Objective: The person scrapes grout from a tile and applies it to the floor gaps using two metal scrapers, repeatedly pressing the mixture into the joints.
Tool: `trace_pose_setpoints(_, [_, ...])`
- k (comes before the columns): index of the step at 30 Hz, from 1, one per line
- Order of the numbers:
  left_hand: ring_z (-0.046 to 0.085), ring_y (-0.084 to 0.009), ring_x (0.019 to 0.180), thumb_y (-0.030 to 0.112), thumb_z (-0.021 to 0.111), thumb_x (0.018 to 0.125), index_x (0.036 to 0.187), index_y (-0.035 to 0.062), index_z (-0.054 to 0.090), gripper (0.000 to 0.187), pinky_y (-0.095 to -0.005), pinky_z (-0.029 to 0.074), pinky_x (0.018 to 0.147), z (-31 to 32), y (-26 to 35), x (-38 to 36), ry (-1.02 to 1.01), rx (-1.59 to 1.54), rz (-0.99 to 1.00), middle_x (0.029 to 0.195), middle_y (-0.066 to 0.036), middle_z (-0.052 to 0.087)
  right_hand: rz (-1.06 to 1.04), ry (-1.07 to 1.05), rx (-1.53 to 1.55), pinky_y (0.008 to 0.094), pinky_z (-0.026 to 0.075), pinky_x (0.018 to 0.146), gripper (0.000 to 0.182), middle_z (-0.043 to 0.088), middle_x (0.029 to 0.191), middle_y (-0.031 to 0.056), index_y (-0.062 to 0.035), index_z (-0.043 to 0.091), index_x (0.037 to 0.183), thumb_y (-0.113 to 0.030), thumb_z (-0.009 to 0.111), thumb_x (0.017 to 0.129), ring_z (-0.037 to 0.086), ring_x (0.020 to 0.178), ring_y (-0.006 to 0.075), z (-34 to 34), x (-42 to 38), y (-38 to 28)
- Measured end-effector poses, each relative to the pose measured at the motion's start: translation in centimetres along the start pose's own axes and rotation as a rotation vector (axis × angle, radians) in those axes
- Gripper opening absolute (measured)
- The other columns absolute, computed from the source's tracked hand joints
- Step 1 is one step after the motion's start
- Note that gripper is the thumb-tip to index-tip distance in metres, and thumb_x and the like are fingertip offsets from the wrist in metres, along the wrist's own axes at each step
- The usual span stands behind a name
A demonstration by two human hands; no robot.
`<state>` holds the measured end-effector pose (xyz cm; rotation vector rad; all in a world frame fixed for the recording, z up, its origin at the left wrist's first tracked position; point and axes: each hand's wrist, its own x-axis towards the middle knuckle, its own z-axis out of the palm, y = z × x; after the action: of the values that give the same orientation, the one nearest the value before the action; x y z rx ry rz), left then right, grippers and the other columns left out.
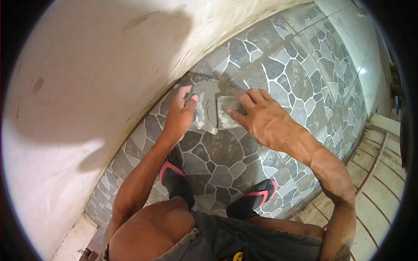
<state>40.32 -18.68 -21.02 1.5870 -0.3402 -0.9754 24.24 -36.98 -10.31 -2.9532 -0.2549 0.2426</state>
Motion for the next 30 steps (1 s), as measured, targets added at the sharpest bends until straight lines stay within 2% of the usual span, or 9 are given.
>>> trace_pose_setpoints(5, [0.056, -0.0069, 0.07, 0.013, 0.052, 0.099, 0.126, 0.001, 0.054, 0.03, -0.0243, 0.048, 0.055, -2.1, 0.0, 0.6, 0.112, 0.0, -0.039, 0.093, -0.001, 0.062, 0.217, -0.132, 0.083, 0.0445, 0.047, 0.093, 0.054, 0.057, 0.112, 0.0212, -0.0066, 0.059, 0.127, -0.014, 0.072, 0.075, 0.055, 0.106, 0.0354, -0.3, -1.2, 3.5])
trace_pose_setpoints(9, [0.055, -0.0069, 0.065, 0.013, 0.052, 0.099, 0.125, 0.0018, 0.055, 0.029, -0.0245, 0.047, 0.051, -2.9, -0.2, 0.7, 0.114, -0.054, -0.069, 0.092, 0.0, 0.061, 0.39, 0.058, 0.075, 0.046, 0.048, 0.088, 0.049, 0.055, 0.106, 0.0226, -0.0057, 0.059, 0.127, -0.02, 0.07, 0.081, 0.054, 0.099, 0.0368, 4.1, 0.3, 4.9])
trace_pose_setpoints(14, [0.058, -0.0072, 0.08, 0.013, 0.051, 0.1, 0.127, 0.0019, 0.055, 0.029, -0.0249, 0.049, 0.068, -2.6, -0.2, 0.0, 0.098, -0.049, -0.064, 0.101, -0.002, 0.064, 0.415, 0.029, -0.118, 0.0435, 0.049, 0.084, 0.053, 0.055, 0.105, 0.0234, -0.0059, 0.056, 0.131, -0.025, 0.07, 0.084, 0.053, 0.099, 0.037, 12.0, 3.3, 4.0])
trace_pose_setpoints(16, [0.058, -0.0073, 0.085, 0.012, 0.051, 0.1, 0.127, 0.0019, 0.055, 0.03, -0.0249, 0.048, 0.075, -2.7, -0.1, 0.1, 0.095, -0.081, -0.063, 0.104, -0.003, 0.064, 0.397, 0.05, -0.153, 0.0437, 0.048, 0.082, 0.052, 0.055, 0.105, 0.0245, -0.0056, 0.056, 0.131, -0.028, 0.068, 0.086, 0.052, 0.098, 0.0377, 11.8, 3.7, 3.1])
trace_pose_setpoints(19, [0.058, -0.0072, 0.088, 0.011, 0.052, 0.1, 0.129, 0.0018, 0.055, 0.031, -0.0246, 0.047, 0.079, -3.4, 0.1, -0.6, 0.116, -0.125, -0.119, 0.105, -0.002, 0.064, 0.443, -0.528, -0.041, 0.0433, 0.048, 0.082, 0.055, 0.055, 0.106, 0.0257, -0.0044, 0.054, 0.133, -0.03, 0.066, 0.086, 0.052, 0.1, 0.0378, 5.9, 4.5, 2.7])
trace_pose_setpoints(23, [0.058, -0.0069, 0.087, 0.012, 0.052, 0.1, 0.129, 0.0017, 0.054, 0.031, -0.0244, 0.047, 0.077, -3.6, 0.2, -0.2, 0.11, -0.134, -0.152, 0.105, -0.002, 0.064, 0.519, -0.144, -0.037, 0.0448, 0.049, 0.082, 0.056, 0.055, 0.106, 0.0258, -0.0035, 0.052, 0.135, -0.028, 0.065, 0.087, 0.054, 0.098, 0.037, 7.4, 3.5, 3.0])
trace_pose_setpoints(26, [0.058, -0.0072, 0.088, 0.012, 0.052, 0.1, 0.129, 0.0016, 0.054, 0.032, -0.0242, 0.047, 0.078, -3.5, 0.0, 0.1, 0.055, -0.131, -0.145, 0.105, -0.002, 0.064, 0.465, -0.048, -0.128, 0.0455, 0.049, 0.084, 0.056, 0.055, 0.107, 0.0264, -0.0032, 0.051, 0.136, -0.028, 0.065, 0.088, 0.053, 0.098, 0.0374, 11.9, 3.6, 3.9])
trace_pose_setpoints(29, [0.058, -0.0075, 0.09, 0.012, 0.052, 0.099, 0.129, 0.0014, 0.054, 0.032, -0.024, 0.046, 0.08, -2.7, 2.1, -0.1, 0.098, -0.035, -0.096, 0.106, -0.002, 0.064, 0.479, -0.353, -0.125, 0.0434, 0.049, 0.089, 0.047, 0.052, 0.115, 0.0248, -0.0019, 0.056, 0.127, -0.017, 0.066, 0.083, 0.052, 0.107, 0.0375, 9.0, 3.7, 3.3])
trace_pose_setpoints(30, [0.057, -0.0076, 0.091, 0.012, 0.052, 0.099, 0.129, 0.0013, 0.054, 0.032, -0.0241, 0.046, 0.081, -2.6, 2.1, -0.5, 0.103, -0.035, -0.096, 0.106, -0.003, 0.063, 0.504, -0.369, -0.072, 0.0434, 0.049, 0.089, 0.048, 0.052, 0.115, 0.0247, -0.0024, 0.056, 0.128, -0.017, 0.066, 0.083, 0.052, 0.108, 0.0375, 7.7, 3.6, 2.8])
